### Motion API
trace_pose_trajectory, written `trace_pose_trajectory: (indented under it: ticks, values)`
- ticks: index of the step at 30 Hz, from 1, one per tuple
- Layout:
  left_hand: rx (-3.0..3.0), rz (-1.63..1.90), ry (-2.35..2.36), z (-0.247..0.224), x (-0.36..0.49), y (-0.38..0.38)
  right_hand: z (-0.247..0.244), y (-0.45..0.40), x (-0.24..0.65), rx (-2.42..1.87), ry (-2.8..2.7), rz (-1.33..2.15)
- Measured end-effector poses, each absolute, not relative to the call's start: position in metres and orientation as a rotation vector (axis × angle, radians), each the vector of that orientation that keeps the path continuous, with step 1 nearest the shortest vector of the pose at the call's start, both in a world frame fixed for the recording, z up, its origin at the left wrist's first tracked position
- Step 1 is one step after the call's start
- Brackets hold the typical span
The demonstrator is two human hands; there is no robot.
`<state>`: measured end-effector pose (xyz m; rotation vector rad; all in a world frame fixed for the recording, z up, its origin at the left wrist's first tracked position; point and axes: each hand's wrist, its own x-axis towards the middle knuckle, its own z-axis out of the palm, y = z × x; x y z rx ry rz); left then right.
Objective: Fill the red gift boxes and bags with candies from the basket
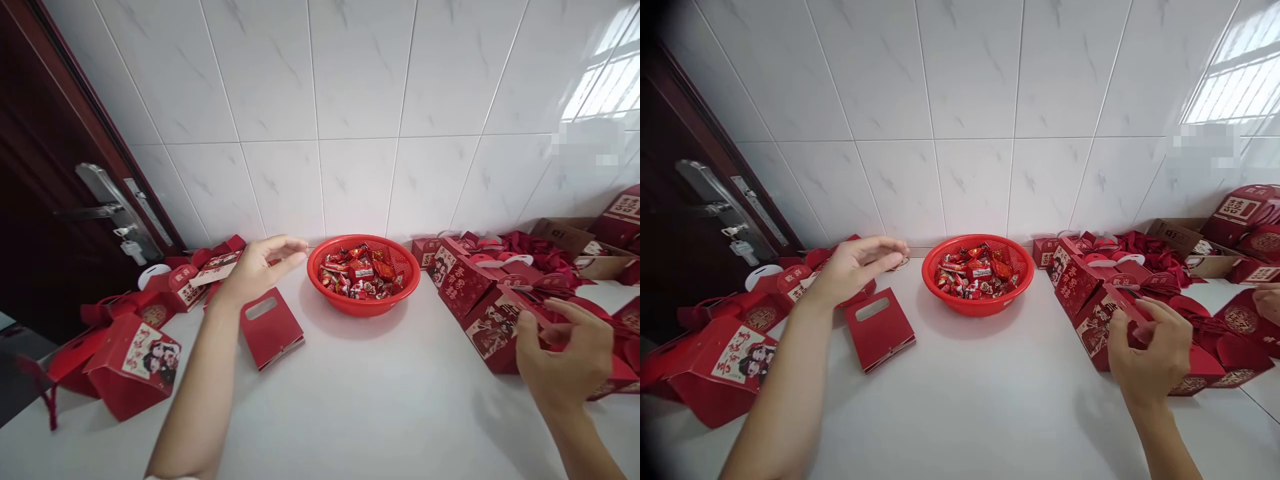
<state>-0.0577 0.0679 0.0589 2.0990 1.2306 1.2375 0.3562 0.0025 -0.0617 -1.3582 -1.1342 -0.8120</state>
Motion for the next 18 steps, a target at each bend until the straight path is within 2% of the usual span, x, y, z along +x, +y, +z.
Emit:
trace_pose_trajectory:
  ticks: [4,6,11,18]
  values:
    - [2.279,0.297,1.685,0.046,-0.067,0.050,-0.053,0.019,0.315,-1.134,-1.406,-0.639]
    - [2.299,-0.016,1.793,0.027,-0.057,0.044,-0.048,0.028,0.286,-1.053,-1.624,-0.484]
    - [2.361,-0.289,1.818,-0.016,-0.036,0.050,-0.037,0.041,0.223,-0.896,-1.970,-0.210]
    - [2.391,-0.476,1.791,-0.032,-0.032,0.065,-0.030,0.044,0.179,-0.838,-2.049,0.022]
